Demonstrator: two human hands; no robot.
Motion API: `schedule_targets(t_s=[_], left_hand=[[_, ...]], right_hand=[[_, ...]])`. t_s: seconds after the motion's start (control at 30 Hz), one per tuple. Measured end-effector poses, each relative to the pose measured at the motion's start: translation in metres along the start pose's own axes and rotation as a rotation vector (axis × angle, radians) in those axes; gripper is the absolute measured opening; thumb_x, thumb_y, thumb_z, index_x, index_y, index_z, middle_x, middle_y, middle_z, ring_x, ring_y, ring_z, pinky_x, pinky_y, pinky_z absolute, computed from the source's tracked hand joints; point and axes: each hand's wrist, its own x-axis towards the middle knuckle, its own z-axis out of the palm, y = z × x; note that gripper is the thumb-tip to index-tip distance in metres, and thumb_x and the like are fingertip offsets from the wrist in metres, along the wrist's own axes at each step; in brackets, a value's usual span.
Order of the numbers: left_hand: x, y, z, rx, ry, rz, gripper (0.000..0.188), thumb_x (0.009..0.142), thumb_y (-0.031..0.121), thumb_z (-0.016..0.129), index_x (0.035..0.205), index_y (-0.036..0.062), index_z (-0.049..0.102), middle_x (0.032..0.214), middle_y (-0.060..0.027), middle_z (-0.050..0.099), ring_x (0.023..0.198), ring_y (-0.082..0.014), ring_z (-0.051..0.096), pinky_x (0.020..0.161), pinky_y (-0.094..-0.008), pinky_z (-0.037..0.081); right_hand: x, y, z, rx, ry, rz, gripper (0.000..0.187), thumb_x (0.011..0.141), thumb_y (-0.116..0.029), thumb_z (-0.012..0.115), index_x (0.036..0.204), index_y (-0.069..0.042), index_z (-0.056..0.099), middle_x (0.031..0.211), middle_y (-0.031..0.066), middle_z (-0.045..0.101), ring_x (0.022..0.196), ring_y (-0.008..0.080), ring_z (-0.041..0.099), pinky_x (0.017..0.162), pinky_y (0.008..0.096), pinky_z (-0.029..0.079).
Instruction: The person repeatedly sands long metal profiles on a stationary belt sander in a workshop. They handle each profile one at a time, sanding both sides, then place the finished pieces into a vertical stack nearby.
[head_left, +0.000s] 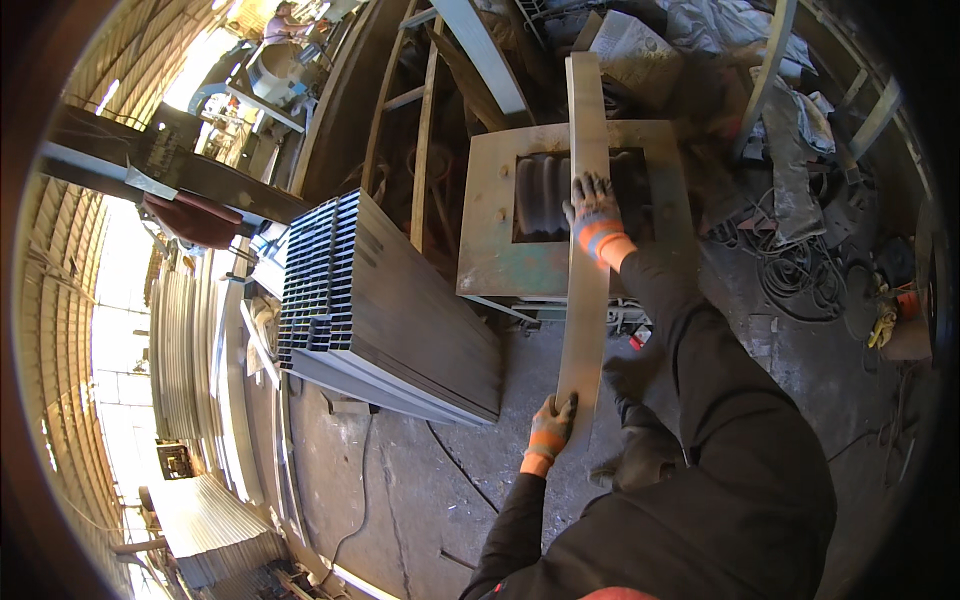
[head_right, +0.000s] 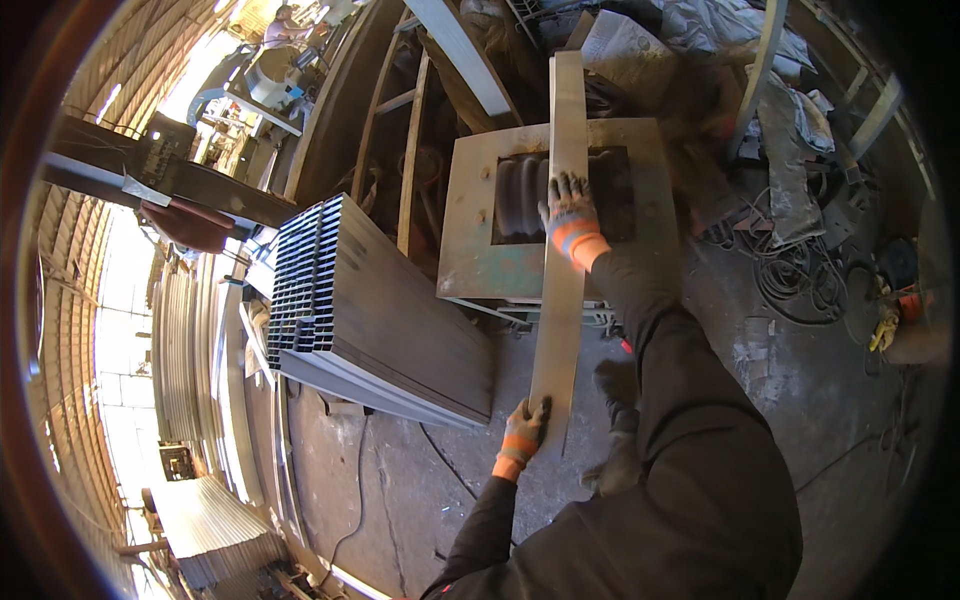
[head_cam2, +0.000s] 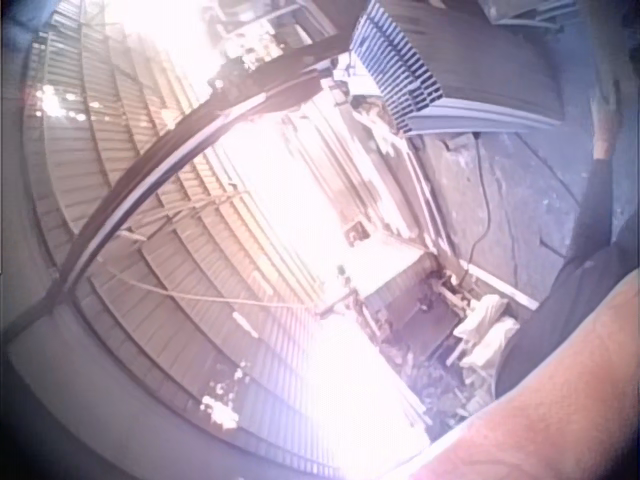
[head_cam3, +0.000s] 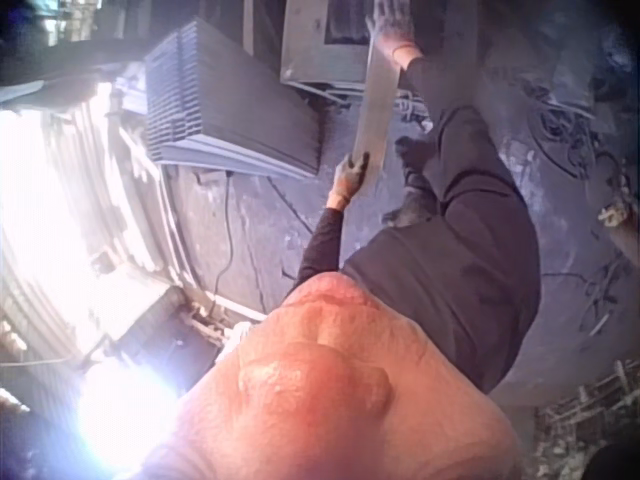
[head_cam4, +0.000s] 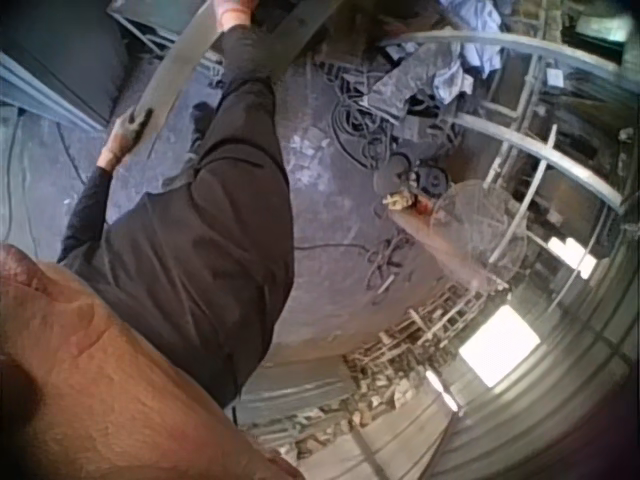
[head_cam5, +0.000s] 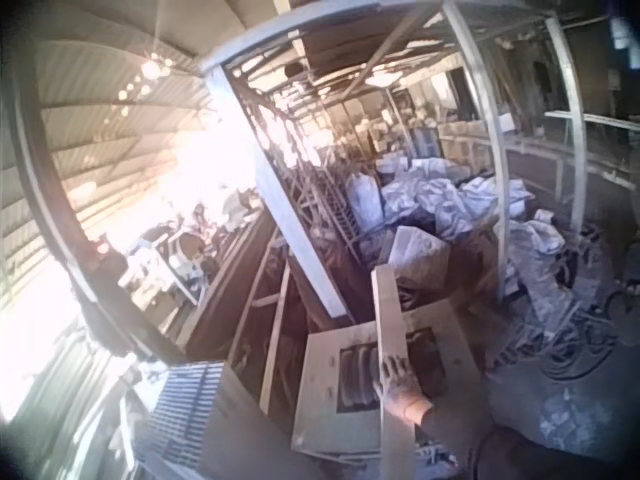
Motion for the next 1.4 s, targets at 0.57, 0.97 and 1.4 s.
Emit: schedule_targets(t_s=[0.57,0.97,1.4], left_hand=[[-0.408,-0.319,-0.01,-0.034,0.017,-0.153,0.056,0.109,0.054,0.079,0.131,0.0027,0.078,0.118,-0.0217,0.086,0.114,-0.035,0.083,0.098,-0.0449,0.062],[-0.452,-0.329,-0.017,0.554,0.22,0.005,0.065,0.099,0.059,0.086,0.131,0.006,0.065,0.115,-0.0242,0.079,0.104,-0.0493,0.078,0.088,-0.0588,0.061],[-0.215,-0.108,-0.033,-0.414,-0.189,-0.215,0.062,0.106,0.041,0.088,0.145,-0.0049,0.073,0.131,-0.0108,0.082,0.117,-0.0177,0.075,0.103,-0.0355,0.061]], right_hand=[[-0.434,-0.156,-0.203,0.177,-0.264,-0.127,0.045,0.11,-0.049,0.063,0.139,-0.018,0.077,0.183,0.0297,0.039,0.167,0.0599,0.033,0.136,0.0749,0.022],[-0.451,-0.196,-0.205,0.347,-0.324,0.235,0.081,0.084,-0.048,0.09,0.156,-0.019,0.066,0.191,0.0287,0.017,0.176,0.0545,0.018,0.134,0.0771,0.026],[-0.21,-0.05,-0.069,1.344,0.148,0.428,0.07,0.088,-0.001,0.072,0.157,-0.01,0.066,0.167,0.0115,0.061,0.157,0.0311,0.055,0.132,0.0409,0.042]])
